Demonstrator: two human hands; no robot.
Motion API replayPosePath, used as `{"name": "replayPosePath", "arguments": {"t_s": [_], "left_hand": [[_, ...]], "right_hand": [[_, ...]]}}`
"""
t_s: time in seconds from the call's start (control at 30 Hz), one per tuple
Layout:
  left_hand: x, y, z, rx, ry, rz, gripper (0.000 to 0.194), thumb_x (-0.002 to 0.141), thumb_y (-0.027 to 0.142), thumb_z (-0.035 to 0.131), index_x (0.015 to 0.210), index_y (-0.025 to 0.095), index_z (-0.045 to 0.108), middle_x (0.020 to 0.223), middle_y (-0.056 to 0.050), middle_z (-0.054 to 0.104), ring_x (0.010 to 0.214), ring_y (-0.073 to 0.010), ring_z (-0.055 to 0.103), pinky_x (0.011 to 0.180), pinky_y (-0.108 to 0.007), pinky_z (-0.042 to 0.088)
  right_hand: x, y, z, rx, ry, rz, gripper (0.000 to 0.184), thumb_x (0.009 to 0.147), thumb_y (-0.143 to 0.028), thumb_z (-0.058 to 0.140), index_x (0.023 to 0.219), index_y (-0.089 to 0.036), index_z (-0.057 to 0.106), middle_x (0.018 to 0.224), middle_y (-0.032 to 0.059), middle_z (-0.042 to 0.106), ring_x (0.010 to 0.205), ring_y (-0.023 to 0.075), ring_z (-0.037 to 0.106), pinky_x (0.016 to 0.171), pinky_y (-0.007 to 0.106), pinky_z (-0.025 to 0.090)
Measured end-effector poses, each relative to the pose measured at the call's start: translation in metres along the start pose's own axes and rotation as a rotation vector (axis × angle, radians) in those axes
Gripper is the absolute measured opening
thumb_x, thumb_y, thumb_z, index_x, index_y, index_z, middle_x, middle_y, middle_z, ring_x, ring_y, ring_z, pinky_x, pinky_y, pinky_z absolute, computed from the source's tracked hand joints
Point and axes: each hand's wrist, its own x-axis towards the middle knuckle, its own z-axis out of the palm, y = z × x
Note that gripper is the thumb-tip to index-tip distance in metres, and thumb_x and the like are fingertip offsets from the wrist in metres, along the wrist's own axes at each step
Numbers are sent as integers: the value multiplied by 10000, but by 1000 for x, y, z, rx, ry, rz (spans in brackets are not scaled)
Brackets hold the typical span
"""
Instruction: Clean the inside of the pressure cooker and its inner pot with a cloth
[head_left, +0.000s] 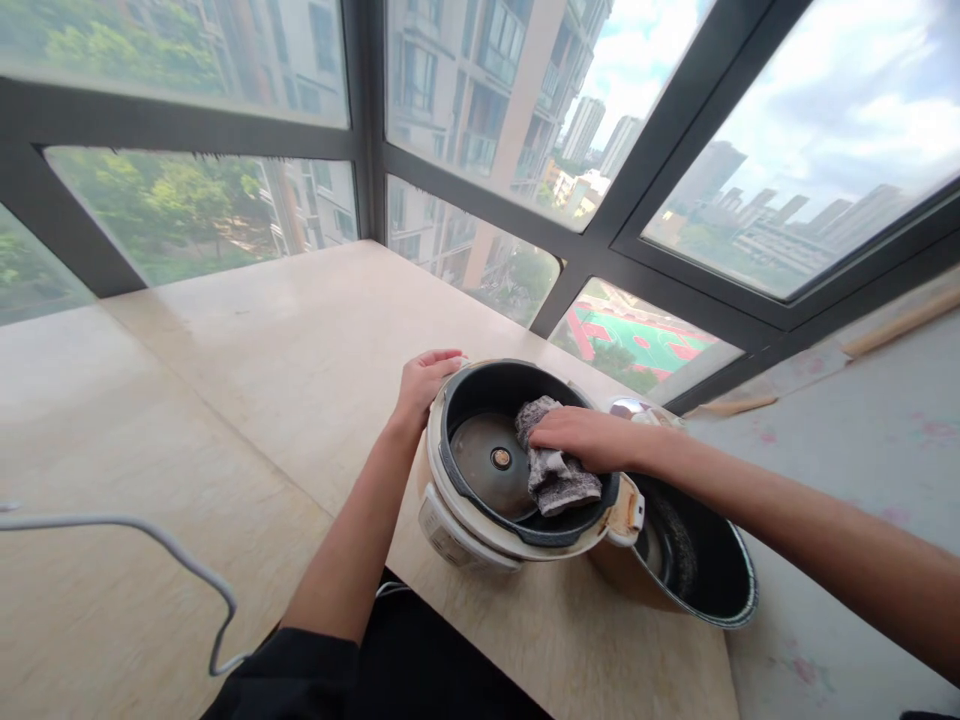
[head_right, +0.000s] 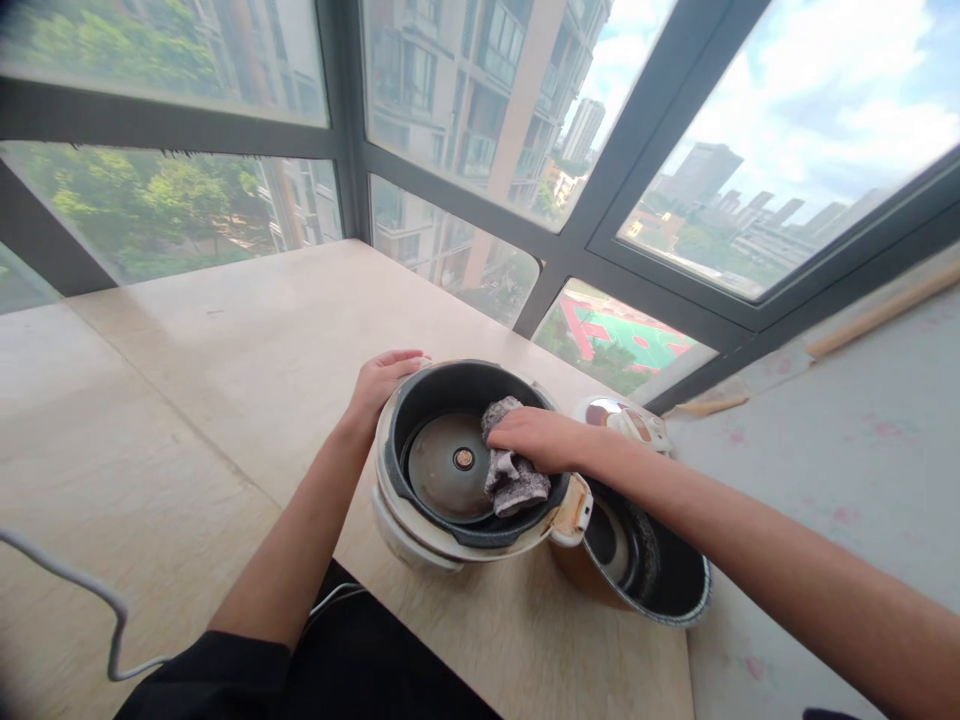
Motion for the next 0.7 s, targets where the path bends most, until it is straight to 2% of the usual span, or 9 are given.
{"name": "replayPosePath", "arguments": {"t_s": [0.13,0.33,0.43,0.53,0.7], "left_hand": [[-1,0,0,22,-7,10,406,488,272,913,831,135,745,882,-95,767,770,-195,692,790,-328,540],[-3,1,-1,18,-16,21,390,504,270,907,838,125,766,883,-96,771,762,-178,687,762,-295,540],[-3,2,-1,16,-9,13,381,508,261,905,837,127,766,888,-99,775,770,-179,691,762,-292,545],[-3,2,0,24,0,4,380,514,256,905,843,129,764,915,-103,776,791,-184,697,776,-296,550],[-4,3,0,49,8,3,413,510,265,910,868,124,759,914,-102,776,801,-193,701,781,-305,553]], "right_hand": [[4,1,10,-47,73,-32,343,918,-80,481,1185,-171,677,1181,172,681,1127,239,612,1023,422,429],[5,1,11,-137,61,21,261,975,-124,467,1089,-178,696,1140,138,693,1106,225,609,968,384,432],[6,-4,5,-199,43,127,238,1003,-157,454,1080,-180,678,1112,119,707,1084,224,621,897,356,435],[10,-11,-3,-215,16,291,214,1021,-186,446,1093,-186,647,1117,104,709,1046,223,642,804,322,427],[33,-12,-7,-113,60,458,201,1011,-169,451,1156,-192,588,1173,96,690,1069,215,655,803,287,432]]}}
